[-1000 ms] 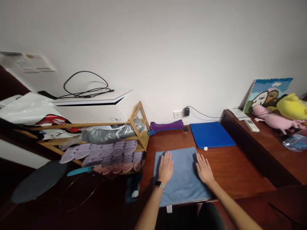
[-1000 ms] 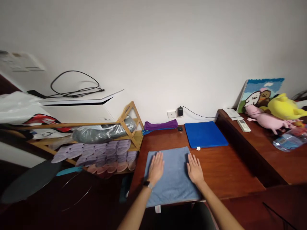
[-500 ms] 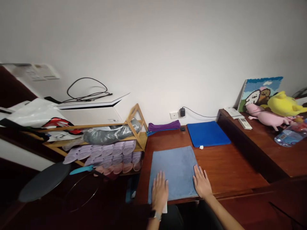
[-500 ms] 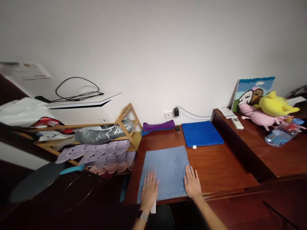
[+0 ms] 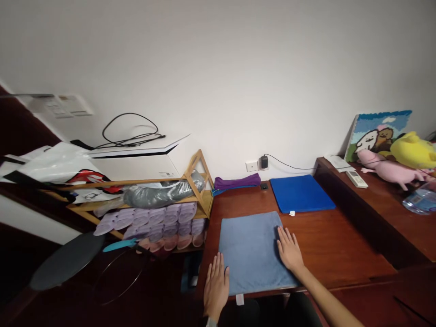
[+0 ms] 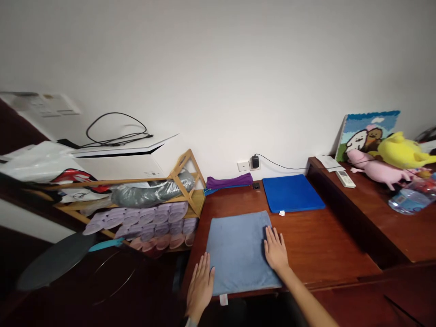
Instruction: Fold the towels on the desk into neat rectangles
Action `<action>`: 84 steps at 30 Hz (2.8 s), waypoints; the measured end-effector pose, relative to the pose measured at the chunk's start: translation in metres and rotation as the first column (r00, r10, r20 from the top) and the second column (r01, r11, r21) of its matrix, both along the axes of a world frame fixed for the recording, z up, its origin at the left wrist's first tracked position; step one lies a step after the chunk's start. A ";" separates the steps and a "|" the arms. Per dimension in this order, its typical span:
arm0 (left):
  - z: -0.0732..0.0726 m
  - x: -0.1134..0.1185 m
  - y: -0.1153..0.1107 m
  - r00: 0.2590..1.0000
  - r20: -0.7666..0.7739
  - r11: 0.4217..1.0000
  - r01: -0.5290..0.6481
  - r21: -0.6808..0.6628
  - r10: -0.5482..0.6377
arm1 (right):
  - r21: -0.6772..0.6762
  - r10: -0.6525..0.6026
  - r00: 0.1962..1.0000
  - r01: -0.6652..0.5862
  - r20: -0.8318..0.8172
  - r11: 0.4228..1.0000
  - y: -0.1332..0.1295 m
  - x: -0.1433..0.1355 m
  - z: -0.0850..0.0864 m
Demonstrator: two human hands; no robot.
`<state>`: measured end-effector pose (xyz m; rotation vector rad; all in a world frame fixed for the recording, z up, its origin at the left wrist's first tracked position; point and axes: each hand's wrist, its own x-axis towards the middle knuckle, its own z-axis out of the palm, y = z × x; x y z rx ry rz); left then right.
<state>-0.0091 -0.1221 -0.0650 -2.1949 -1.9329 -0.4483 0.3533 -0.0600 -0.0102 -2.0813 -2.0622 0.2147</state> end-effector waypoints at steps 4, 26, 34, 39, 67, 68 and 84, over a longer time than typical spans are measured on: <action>0.003 0.000 -0.003 1.000 -0.003 1.000 0.002 0.010 -0.002 | -0.056 -0.005 1.000 0.005 0.014 0.998 0.069 -0.005 0.017; 0.040 0.168 0.156 0.948 0.138 0.938 0.307 -0.163 -0.287 | -0.022 0.027 0.999 -0.026 0.040 0.999 0.096 0.001 -0.030; 0.032 -0.006 0.159 0.999 0.006 0.980 -0.032 -0.196 0.033 | -0.034 0.015 1.000 -0.014 0.027 0.999 0.097 0.003 -0.036; 0.028 -0.008 0.159 0.999 0.018 0.984 -0.029 -0.177 0.033 | -0.038 0.003 0.999 -0.001 0.041 0.999 0.097 0.001 -0.031; 0.024 -0.005 0.188 0.999 0.035 0.985 0.005 -0.172 0.001 | -0.051 0.003 1.000 -0.003 0.015 0.999 0.100 0.000 -0.025; 0.022 -0.005 0.188 0.999 0.036 0.985 0.001 -0.174 0.005 | -0.054 0.001 1.000 0.000 0.022 0.999 0.100 -0.001 -0.024; 0.061 0.114 0.126 0.950 0.138 0.960 0.275 0.043 -0.279 | -0.084 0.006 1.000 -0.008 -0.021 0.996 0.014 0.004 -0.015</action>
